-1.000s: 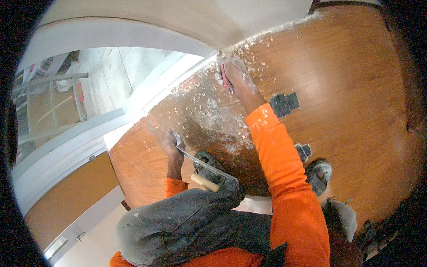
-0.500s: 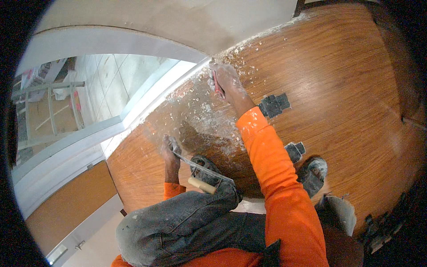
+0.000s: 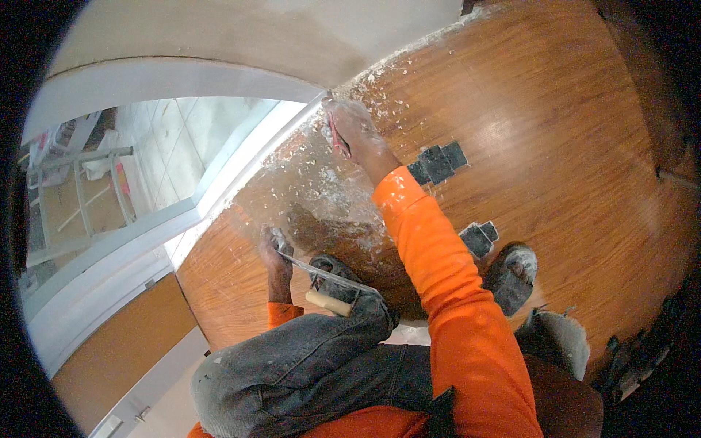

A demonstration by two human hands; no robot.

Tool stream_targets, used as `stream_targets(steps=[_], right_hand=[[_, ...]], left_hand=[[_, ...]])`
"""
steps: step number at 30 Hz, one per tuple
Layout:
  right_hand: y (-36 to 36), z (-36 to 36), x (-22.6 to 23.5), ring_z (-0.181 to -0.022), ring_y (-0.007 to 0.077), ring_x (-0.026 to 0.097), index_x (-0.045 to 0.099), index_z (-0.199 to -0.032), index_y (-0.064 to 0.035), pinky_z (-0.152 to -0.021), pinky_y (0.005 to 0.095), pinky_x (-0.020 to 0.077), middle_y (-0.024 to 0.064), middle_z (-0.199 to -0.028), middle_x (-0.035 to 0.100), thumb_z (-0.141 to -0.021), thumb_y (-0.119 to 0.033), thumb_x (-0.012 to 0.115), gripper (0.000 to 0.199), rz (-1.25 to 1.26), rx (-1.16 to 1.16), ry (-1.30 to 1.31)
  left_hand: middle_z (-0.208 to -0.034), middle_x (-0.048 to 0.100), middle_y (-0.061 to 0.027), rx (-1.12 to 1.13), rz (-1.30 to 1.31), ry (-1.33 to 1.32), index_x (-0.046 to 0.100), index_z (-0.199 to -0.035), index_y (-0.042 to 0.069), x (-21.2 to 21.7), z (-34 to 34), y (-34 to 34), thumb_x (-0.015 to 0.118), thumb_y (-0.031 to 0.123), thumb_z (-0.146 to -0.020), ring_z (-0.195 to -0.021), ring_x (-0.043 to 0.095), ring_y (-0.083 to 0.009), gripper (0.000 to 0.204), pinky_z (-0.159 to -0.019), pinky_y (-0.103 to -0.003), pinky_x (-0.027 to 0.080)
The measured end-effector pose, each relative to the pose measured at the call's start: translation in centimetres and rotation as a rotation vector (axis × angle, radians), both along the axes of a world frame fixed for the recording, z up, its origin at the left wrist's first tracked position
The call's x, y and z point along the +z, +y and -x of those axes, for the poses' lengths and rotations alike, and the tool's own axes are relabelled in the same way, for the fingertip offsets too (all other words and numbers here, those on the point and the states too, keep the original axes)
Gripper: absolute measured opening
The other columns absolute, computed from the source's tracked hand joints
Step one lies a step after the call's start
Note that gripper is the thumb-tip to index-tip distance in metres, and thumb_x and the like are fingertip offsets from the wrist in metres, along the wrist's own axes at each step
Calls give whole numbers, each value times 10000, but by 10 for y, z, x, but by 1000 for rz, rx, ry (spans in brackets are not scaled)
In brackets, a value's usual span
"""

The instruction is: The person sits on the floor and uses a small scraper to remove material from the base of a wall near a glass door. They hold a larger metal trowel in their left hand while scraping with their right hand. The person occasionally stands to scrape higher sections of the wall before returning to the floor.

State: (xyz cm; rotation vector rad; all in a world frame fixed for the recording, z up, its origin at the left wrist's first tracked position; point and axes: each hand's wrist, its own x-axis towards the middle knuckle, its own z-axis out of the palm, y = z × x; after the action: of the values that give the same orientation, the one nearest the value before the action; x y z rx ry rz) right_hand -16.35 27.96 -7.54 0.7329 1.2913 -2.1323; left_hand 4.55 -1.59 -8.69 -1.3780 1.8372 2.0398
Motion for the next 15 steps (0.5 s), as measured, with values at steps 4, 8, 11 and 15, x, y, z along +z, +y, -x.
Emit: stream_targets(steps=[4,8,11,15], right_hand=[[8,-4,-1,-395,115,371,510,-710,-142,-370,305,277,-10,-545,473,-955,-366,579,339,-20,-19,44],[11,-2,-7,-398,107,375,500,-707,-143,-374,298,284,-15,-545,464,-948,-367,581,339,-25,8,25],[8,2,-8,-397,110,377,496,-703,-142,-375,300,285,-14,-540,455,-944,-366,584,340,-26,41,22],[5,4,-3,-402,126,385,487,-694,-135,-376,309,282,-8,-541,449,-941,-360,582,348,-24,24,7]], left_hand=[[-588,430,66,14,5,-23,540,-784,170,3,5,9,527,450,-1033,-471,377,-73,375,-427,-250,275],[-569,419,65,-32,48,-31,523,-741,176,7,8,16,525,451,-1033,-460,373,-79,402,-426,-254,275],[-562,435,65,-52,52,32,586,-834,147,3,5,8,533,488,-1016,-424,361,-77,391,-396,-248,255],[-563,430,61,-42,39,16,566,-819,154,3,4,7,526,474,-1025,-430,361,-77,383,-401,-252,257]])
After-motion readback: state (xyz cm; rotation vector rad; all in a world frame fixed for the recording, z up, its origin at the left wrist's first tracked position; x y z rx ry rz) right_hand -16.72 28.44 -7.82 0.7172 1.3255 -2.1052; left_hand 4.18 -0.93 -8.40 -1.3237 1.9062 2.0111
